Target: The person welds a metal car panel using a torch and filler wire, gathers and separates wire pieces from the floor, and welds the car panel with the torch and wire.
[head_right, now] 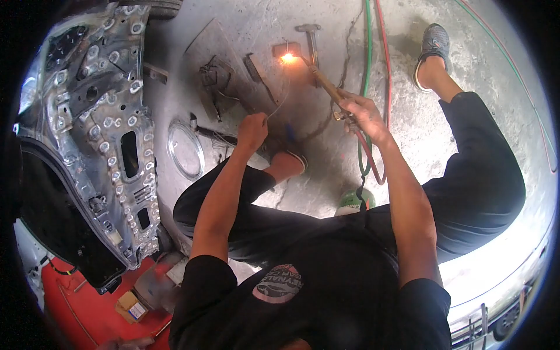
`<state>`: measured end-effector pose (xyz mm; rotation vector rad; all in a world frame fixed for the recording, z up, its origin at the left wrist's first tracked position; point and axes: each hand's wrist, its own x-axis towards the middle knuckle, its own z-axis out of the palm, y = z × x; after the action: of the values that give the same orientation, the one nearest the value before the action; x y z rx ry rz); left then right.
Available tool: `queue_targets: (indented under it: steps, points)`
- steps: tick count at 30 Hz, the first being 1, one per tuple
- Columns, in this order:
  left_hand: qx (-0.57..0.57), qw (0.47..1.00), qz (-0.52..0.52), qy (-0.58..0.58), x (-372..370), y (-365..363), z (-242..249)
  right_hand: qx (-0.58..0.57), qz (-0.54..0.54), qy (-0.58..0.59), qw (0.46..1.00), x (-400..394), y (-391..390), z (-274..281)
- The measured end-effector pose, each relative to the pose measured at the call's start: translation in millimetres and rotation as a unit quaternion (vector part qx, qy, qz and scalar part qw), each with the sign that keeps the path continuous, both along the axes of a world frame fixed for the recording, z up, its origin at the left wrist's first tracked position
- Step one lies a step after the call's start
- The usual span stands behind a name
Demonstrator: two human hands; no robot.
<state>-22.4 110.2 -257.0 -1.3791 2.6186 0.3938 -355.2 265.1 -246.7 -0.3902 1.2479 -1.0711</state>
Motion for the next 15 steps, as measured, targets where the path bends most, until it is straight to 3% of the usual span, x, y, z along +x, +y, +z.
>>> queue_targets:
  steps: [15]
  points:
    - [0.007,1.000,0.005,-0.011,-5.2,-0.7,3.2,-0.003,-0.012,-0.005,1.000,-0.9,1.6,-2.4]
